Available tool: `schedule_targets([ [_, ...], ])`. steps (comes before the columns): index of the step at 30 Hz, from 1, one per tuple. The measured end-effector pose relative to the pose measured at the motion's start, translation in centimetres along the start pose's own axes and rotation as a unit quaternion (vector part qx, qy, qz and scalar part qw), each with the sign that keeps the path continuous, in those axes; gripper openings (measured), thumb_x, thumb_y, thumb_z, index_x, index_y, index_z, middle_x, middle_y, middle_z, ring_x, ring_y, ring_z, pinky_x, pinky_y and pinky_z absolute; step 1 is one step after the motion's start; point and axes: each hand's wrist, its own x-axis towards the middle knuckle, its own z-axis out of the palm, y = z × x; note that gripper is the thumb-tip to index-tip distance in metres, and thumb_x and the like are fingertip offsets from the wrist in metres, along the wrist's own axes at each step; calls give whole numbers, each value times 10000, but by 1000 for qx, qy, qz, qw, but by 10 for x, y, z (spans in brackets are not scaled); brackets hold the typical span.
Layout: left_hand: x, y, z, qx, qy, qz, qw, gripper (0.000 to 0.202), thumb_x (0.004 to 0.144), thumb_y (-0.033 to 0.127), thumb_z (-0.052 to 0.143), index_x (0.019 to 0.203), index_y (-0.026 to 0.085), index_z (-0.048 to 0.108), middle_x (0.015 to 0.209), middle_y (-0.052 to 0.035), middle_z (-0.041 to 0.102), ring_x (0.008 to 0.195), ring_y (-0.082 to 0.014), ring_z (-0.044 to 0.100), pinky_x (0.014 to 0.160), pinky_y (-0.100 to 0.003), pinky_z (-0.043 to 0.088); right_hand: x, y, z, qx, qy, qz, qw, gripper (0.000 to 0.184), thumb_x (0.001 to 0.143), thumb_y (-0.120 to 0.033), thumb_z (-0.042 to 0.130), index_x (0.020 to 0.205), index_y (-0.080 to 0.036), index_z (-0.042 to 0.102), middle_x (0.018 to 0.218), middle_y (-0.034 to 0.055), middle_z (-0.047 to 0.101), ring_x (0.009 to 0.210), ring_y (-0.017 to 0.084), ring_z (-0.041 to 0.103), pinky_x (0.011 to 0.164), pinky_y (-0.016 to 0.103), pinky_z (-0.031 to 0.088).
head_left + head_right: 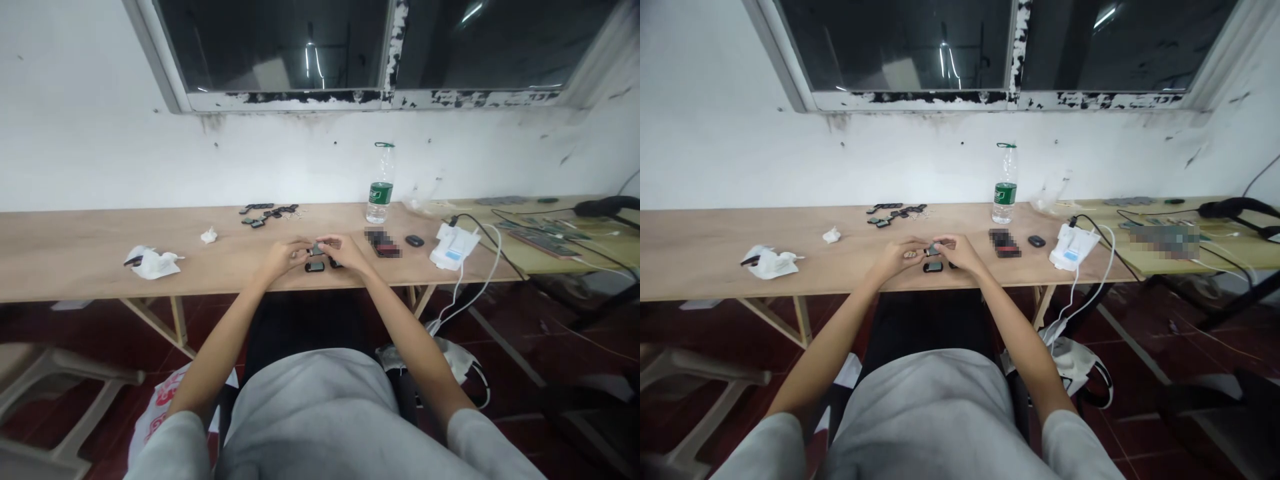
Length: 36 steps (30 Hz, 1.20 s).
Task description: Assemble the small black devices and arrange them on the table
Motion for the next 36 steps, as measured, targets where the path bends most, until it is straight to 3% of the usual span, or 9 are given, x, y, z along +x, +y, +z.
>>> schedule_targets([
  [7, -2, -5, 1, 15, -6, 44, 999, 276, 989, 399, 619, 1110, 196, 761, 1140, -109, 757, 989, -231, 743, 863, -329, 593, -2, -6, -2, 2, -14, 26, 1000, 311, 872, -330, 749, 1122, -144, 757, 1060, 103, 787, 840, 195, 741, 770, 299, 606],
  [15, -2, -6, -4, -6, -33, 26, 999, 276, 990, 402, 612, 1049, 196, 785, 1119, -112, 757, 962, -222, 743, 861, -320, 591, -4, -12, 0, -11, -24, 25, 999, 275, 875, -328, 747, 1091, -160, 777, 1041, 95, 791, 868, 224, 753, 748, 304, 614],
  [28, -5, -6, -1, 8, -13, 21, 1000, 250, 975, 353, 609, 1050, 196, 789, 1130, -111, 766, 925, -213, 751, 808, -296, 596, -5, -14, -2, -12, -21, 29, 999, 260, 885, -298, 739, 1096, -149, 773, 1048, 105, 790, 849, 217, 755, 766, 317, 614],
  [36, -4, -7, 1, 4, -23, 29, 999, 305, 977, 440, 625, 1102, 206, 776, 1157, -121, 749, 972, -233, 744, 842, -321, 597, -5, -15, -2, -11, -12, 37, 999, 249, 864, -307, 764, 1064, -159, 780, 1057, 103, 787, 869, 220, 753, 785, 324, 617],
])
